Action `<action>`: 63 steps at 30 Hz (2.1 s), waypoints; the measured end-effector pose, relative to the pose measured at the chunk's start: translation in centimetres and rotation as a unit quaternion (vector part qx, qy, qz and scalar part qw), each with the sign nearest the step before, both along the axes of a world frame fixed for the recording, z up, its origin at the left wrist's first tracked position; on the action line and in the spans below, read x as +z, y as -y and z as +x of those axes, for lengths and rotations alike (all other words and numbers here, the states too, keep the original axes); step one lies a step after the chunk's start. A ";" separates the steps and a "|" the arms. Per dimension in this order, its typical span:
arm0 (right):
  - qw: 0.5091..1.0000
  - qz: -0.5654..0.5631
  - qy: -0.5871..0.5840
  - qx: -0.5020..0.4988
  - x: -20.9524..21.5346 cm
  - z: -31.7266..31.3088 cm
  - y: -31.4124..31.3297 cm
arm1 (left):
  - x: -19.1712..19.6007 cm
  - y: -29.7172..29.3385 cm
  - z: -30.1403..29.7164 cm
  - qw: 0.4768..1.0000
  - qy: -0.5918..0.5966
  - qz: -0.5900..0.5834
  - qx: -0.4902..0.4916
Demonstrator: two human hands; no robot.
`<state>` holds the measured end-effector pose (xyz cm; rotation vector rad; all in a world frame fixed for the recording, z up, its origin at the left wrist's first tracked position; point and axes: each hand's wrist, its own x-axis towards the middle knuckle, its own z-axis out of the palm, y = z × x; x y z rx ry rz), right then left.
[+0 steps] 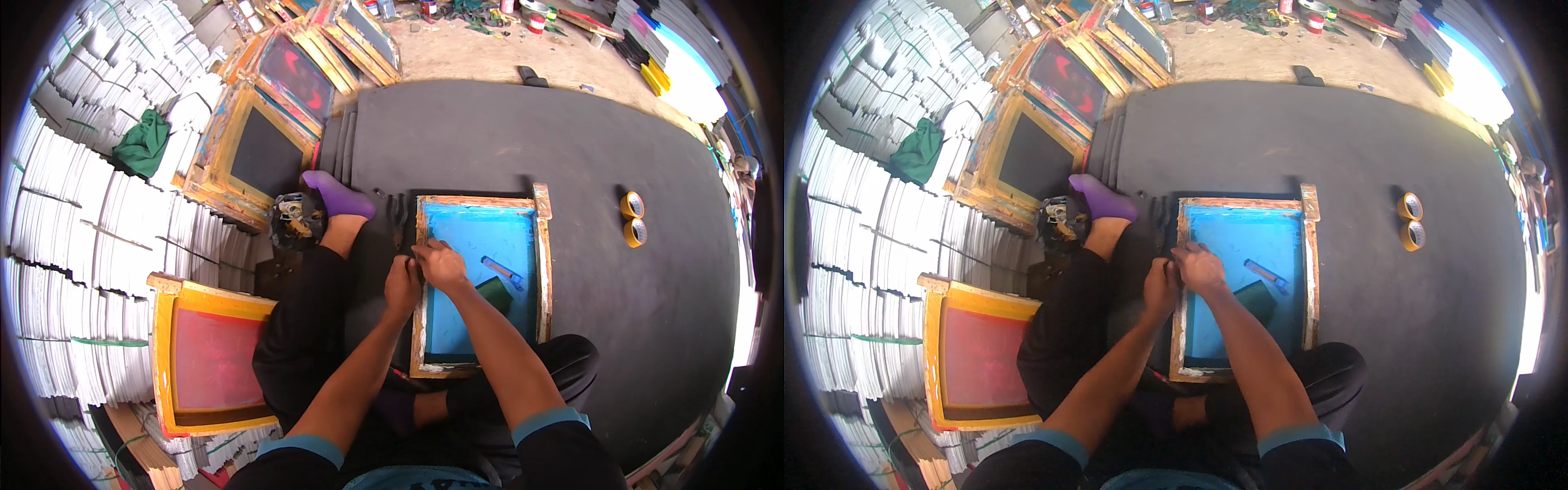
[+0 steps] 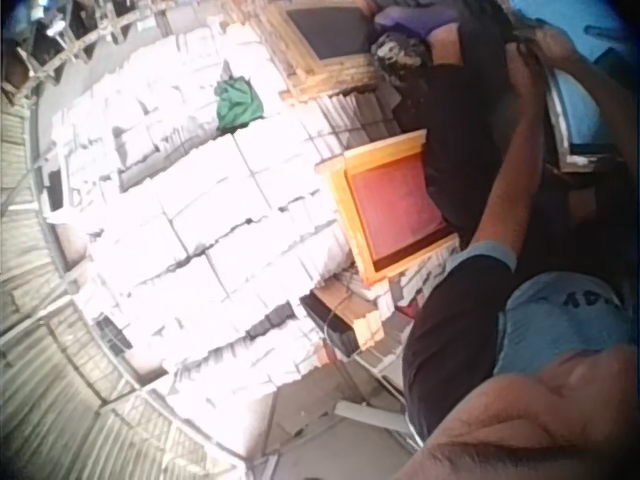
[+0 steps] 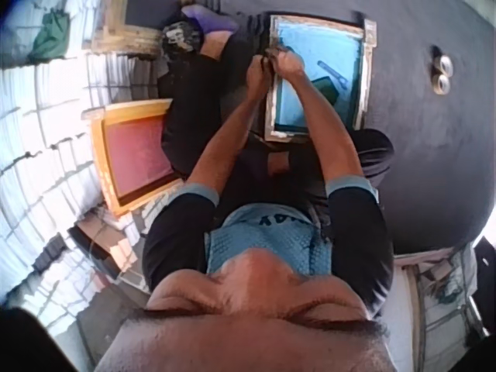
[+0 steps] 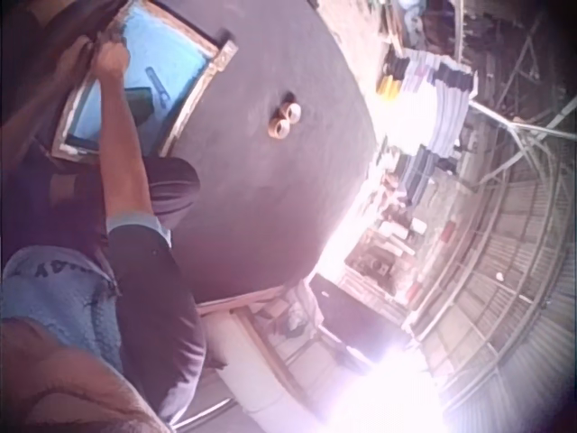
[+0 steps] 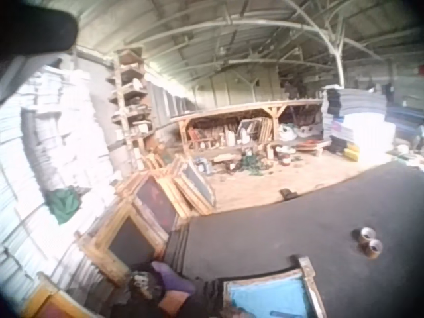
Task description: The person sits on the floor and uses a small knife to scrape and clean the edges of a screen-printing frame. They repeatedly remove dried material from the frame's border and mesh area, then place the tool down and continue scraping.
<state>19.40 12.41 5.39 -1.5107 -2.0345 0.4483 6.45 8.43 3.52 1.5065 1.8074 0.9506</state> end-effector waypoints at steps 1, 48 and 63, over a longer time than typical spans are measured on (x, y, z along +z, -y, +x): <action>1.000 -0.019 -0.025 -0.003 -0.5 -0.1 -0.5 | -0.2 0.5 0.3 0.999 0.018 0.000 0.031; 0.973 0.049 0.098 0.203 -1.9 1.9 -2.2 | -2.0 5.5 1.6 0.995 -0.039 0.068 0.066; 0.990 -0.036 0.043 0.129 -1.7 4.9 2.6 | -2.6 5.3 1.9 0.994 -0.053 0.058 0.078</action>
